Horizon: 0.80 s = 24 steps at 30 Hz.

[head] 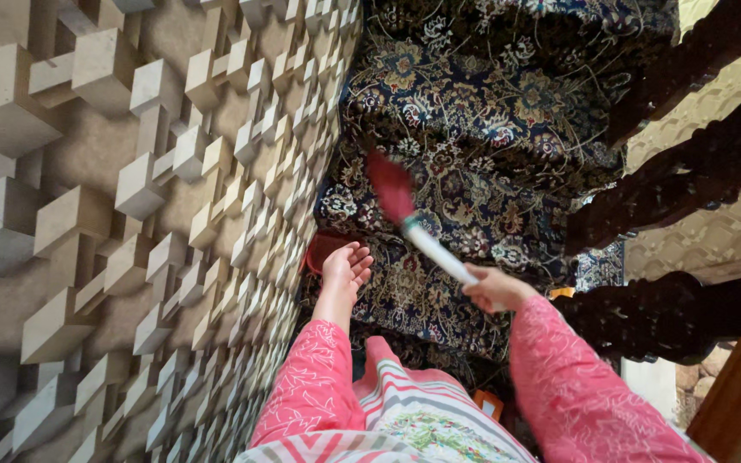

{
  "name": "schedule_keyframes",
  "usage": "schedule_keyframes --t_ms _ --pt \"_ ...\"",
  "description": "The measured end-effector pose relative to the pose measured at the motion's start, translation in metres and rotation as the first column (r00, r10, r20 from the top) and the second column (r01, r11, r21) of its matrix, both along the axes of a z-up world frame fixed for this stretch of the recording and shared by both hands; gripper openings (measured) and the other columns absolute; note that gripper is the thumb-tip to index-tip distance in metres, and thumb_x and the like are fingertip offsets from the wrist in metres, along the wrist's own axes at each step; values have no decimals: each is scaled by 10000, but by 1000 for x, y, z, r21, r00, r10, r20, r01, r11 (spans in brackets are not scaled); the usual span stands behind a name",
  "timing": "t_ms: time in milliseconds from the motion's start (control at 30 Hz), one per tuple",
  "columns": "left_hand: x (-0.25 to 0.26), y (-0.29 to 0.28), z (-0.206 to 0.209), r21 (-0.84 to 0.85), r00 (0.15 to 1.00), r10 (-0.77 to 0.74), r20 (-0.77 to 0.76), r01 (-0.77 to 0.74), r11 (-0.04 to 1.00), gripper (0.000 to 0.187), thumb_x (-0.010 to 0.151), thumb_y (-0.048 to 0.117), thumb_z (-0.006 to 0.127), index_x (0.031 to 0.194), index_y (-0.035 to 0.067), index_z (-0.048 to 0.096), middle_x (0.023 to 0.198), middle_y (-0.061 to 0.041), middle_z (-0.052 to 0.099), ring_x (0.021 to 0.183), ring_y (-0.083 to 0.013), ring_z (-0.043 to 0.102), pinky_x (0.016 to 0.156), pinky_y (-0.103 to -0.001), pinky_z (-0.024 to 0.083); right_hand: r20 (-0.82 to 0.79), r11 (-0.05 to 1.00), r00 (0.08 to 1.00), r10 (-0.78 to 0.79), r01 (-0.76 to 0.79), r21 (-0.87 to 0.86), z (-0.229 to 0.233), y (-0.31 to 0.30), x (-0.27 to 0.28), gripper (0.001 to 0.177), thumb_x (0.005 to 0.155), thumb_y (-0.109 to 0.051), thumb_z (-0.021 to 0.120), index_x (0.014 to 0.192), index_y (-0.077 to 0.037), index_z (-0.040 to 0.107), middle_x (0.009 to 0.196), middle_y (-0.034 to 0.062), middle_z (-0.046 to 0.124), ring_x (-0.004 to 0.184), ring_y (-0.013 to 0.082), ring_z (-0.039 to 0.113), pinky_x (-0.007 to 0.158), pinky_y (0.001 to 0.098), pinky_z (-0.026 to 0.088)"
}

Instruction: The person sweeps carpeted stairs using a small red broom, collecting debris into a red dustpan held in the other hand.

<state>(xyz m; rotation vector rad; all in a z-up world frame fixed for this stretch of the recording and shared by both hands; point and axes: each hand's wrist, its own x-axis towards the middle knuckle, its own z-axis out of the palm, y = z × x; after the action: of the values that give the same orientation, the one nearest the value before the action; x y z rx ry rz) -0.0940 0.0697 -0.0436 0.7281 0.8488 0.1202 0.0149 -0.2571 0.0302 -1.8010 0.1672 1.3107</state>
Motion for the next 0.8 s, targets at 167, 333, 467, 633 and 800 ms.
schedule_keyframes --t_ms 167,333,467,633,800 --pt "15 -14 -5 -17 1000 -26 -14 26 1000 246 1000 231 495 1170 129 641 1021 -66 754 836 -223 711 704 -385 523 -94 982 983 157 -145 125 21 -39 -12 723 947 -43 618 1583 -322 416 768 16 559 533 72 440 437 214 347" --pt "33 -30 -3 -12 996 -92 0 92 996 248 1003 251 495 1169 135 638 1019 -58 754 845 -214 715 719 -378 527 -72 988 997 14 -3 154 63 -109 -23 765 915 -50 608 1564 -396 397 750 -15 552 525 63 383 439 216 324" --pt "35 -39 -3 -2 990 -141 -3 141 990 250 999 258 503 1170 144 646 1025 -46 758 859 -203 722 730 -377 532 -12 959 970 -241 240 150 43 -135 -37 764 923 -96 597 1595 -368 356 752 -14 549 553 70 426 448 217 332" --pt "36 -36 -8 15 985 -171 -21 172 985 248 1001 252 505 1176 145 644 1032 -53 759 847 -205 716 726 -379 527 47 902 901 -430 427 72 -33 -85 -64 855 892 -70 666 1597 -404 316 721 -6 514 527 95 459 442 255 372" --pt "48 -42 -8 20 976 -214 -43 215 976 244 1002 241 502 1168 139 649 1027 -66 764 828 -210 720 707 -374 523 -138 967 972 -190 209 143 -26 -72 -84 793 928 -94 640 1607 -351 323 730 0 547 509 61 421 419 210 342"
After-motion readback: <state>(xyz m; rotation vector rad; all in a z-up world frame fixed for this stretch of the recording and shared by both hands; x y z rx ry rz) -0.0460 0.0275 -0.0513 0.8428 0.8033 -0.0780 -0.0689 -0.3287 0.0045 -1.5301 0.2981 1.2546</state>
